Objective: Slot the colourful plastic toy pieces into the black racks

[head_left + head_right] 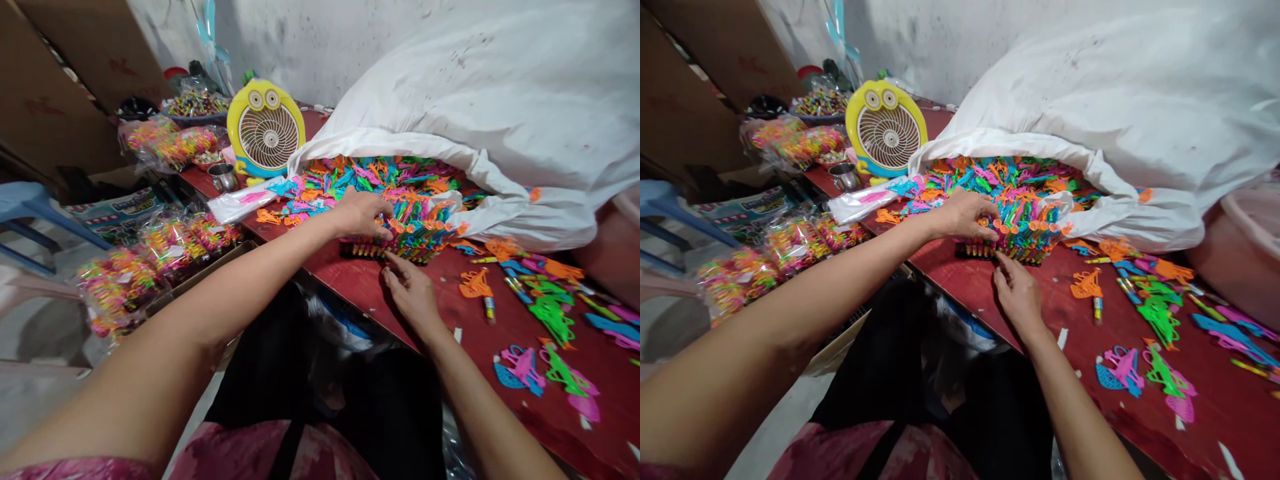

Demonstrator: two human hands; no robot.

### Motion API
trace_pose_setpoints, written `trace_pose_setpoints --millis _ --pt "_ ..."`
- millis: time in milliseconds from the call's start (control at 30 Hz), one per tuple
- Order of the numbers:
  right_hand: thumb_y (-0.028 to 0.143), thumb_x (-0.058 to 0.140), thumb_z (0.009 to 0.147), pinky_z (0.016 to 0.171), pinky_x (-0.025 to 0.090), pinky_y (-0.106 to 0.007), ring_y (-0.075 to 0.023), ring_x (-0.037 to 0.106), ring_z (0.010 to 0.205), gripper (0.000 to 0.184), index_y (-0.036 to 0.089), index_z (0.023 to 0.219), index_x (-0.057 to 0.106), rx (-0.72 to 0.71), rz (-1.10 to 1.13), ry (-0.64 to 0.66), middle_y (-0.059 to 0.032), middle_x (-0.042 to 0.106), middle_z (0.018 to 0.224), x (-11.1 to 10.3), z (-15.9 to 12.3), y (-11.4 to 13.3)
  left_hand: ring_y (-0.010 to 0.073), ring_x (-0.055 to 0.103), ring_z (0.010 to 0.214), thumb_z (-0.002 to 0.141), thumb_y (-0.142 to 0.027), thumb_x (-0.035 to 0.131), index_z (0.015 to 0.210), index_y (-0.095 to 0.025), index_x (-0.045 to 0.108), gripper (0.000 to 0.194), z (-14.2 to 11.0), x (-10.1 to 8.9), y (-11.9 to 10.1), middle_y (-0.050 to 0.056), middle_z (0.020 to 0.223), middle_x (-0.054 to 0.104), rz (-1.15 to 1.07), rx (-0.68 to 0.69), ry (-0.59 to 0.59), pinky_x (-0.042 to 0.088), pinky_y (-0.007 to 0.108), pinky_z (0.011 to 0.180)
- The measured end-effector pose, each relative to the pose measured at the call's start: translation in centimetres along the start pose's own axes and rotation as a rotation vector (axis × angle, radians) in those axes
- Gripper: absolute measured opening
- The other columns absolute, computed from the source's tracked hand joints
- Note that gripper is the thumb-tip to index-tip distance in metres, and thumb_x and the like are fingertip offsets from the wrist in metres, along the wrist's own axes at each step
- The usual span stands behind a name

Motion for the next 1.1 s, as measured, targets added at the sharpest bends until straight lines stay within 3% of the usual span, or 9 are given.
trace_pose_setpoints --millis 133,400,633,867,1100 --pt "0.038 0.055 0.089 0.073 0.051 -0.035 -0.0187 0.063 0.079 0.051 0.017 0.135 0.059 0.05 0.068 0.026 -0.009 0.071 0.098 0.8 -0.1 -0.1 0.0264 0.057 0.105 0.085 -0.042 0.066 0.104 -0.022 0.071 0.028 0.3 -0.1 0.0 0.006 0.104 0.067 -0.009 0.007 -0.016 0.032 0.039 0.088" --pt "0.035 0.065 0.079 0.065 0.047 -0.029 -0.0123 0.056 0.064 0.057 0.014 0.131 0.056 0.23 0.493 0.085 -0.0007 0.064 0.079 1.8 0.7 -0.4 0.0265 0.055 0.101 0.087 -0.041 0.062 0.095 -0.021 0.071 0.024 1.3 0.1 0.1 0.008 0.103 0.063 0.053 0.066 0.021 0.032 0.038 0.086" --pt "0.036 0.059 0.081 0.061 0.043 -0.028 -0.0121 0.05 0.063 0.062 0.015 0.139 0.053 0.202 0.304 0.047 0.0 0.06 0.079 2.2 0.2 -1.0 0.0256 0.057 0.099 0.088 -0.036 0.063 0.093 -0.019 0.07 0.019 0.8 0.2 -0.3 0.008 0.107 0.064 0.095 0.089 -0.029 0.032 0.038 0.085" --pt "0.035 0.06 0.071 0.053 0.039 -0.027 -0.0131 0.047 0.056 0.078 0.009 0.143 0.047 0.273 0.387 0.104 0.0028 0.055 0.066 2.6 0.6 -0.9 0.0264 0.059 0.099 0.09 -0.03 0.06 0.099 -0.02 0.071 0.017 0.9 0.8 -0.8 0.009 0.113 0.063 0.153 0.087 -0.012 0.032 0.038 0.083" --pt "0.031 0.056 0.071 0.053 0.038 -0.026 -0.0113 0.044 0.053 0.076 0.01 0.144 0.046 0.243 0.347 0.129 0.0052 0.054 0.064 2.9 0.7 -1.4 0.0271 0.059 0.104 0.092 -0.031 0.057 0.102 -0.02 0.071 0.02 0.9 1.8 -0.4 0.009 0.116 0.062 0.182 0.109 -0.038 0.032 0.036 0.08"
Point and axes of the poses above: each hand's wrist, its own z-axis towards the middle knuckle, its own x-axis out of the palm, y = z × x, the point moved 5 cm from there along z, towards the middle knuckle
